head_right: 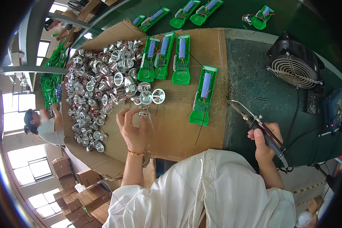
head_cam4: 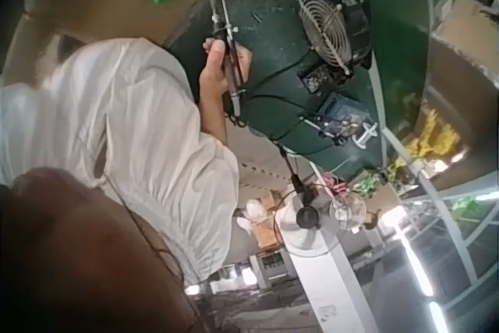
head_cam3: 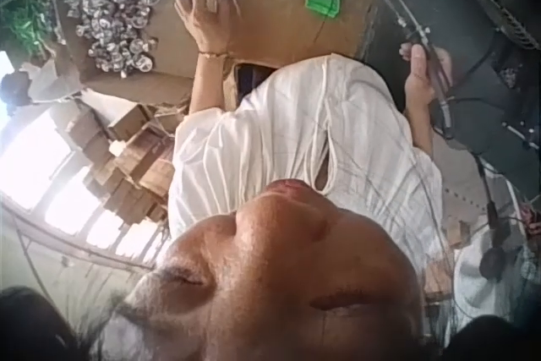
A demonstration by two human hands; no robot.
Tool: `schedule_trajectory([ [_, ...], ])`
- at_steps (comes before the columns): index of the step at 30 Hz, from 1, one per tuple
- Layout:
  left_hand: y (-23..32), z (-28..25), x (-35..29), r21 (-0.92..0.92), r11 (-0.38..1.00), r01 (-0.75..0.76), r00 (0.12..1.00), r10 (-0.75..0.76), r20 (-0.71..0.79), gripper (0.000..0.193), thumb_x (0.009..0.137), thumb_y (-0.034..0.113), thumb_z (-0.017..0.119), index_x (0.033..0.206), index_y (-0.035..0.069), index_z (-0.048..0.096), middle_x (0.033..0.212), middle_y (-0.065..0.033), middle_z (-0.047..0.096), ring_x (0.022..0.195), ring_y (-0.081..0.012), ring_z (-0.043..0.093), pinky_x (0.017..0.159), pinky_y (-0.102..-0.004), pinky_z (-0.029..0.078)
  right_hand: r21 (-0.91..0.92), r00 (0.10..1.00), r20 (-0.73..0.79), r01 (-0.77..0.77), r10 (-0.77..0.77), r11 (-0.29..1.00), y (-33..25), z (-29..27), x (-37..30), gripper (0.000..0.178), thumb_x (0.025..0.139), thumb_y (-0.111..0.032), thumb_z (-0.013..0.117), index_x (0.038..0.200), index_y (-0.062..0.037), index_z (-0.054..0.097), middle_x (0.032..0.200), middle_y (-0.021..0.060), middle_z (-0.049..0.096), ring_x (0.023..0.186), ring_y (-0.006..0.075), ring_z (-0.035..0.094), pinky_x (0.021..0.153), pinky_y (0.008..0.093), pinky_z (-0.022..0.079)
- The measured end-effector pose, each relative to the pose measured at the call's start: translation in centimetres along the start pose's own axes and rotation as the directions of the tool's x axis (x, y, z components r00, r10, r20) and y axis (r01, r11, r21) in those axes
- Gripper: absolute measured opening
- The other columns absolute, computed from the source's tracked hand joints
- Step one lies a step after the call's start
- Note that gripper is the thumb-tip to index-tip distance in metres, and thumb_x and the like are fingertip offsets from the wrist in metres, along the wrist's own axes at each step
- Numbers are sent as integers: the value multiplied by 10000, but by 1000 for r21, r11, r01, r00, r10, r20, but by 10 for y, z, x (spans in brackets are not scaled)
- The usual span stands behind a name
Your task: Soldering electrical wires to a circuit board and assembling the board into a plastic housing with a battery.
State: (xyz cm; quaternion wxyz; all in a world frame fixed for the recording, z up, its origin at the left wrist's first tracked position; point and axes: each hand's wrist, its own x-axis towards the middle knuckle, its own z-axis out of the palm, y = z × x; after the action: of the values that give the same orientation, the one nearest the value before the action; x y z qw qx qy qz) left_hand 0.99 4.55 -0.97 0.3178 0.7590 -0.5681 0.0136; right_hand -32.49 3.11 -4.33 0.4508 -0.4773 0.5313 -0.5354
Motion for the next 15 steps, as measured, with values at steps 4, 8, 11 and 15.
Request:
schedule_trajectory([
  [4, -6, 12, 8, 164, 922, -351, 936, 342, 83, 271, 645, 101, 705, 897, 199, 690, 1099, -30, 546, 1117, -301, 430, 924, -416, 334, 7, 1000, 25, 13, -13, 1000, -7, 10, -9, 180, 821, -96, 600, 885, 23, 481, 682, 120, 609, 560, 130, 586, 527, 235, 502],
  [8, -7, 25, 9, 55, 932, -358, 933, 355, 53, 147, 691, 95, 694, 823, 157, 673, 1117, 7, 577, 1158, -290, 430, 937, -405, 319, -8, 998, 56, 38, -37, 999, -14, 16, -15, 176, 822, -94, 600, 854, 18, 469, 681, 121, 609, 564, 126, 585, 527, 237, 502],
  [11, 17, 16, 3, -203, 941, -271, 947, 299, 120, 78, 747, 42, 642, 797, 100, 629, 962, -12, 651, 1075, -249, 536, 967, -419, 314, 40, 993, 106, -56, 52, 998, -19, 15, -21, 177, 817, -77, 607, 852, 23, 465, 684, 129, 608, 610, 139, 613, 565, 257, 524],
  [15, 45, 21, -11, -392, 920, 9, 917, 149, 369, 23, 775, 69, 634, 796, 74, 626, 751, -28, 652, 804, -201, 626, 921, -407, 380, -7, 961, 276, -18, 20, 1000, -19, 30, -19, 189, 818, -79, 612, 881, 28, 468, 758, 149, 624, 664, 162, 632, 612, 290, 549],
])
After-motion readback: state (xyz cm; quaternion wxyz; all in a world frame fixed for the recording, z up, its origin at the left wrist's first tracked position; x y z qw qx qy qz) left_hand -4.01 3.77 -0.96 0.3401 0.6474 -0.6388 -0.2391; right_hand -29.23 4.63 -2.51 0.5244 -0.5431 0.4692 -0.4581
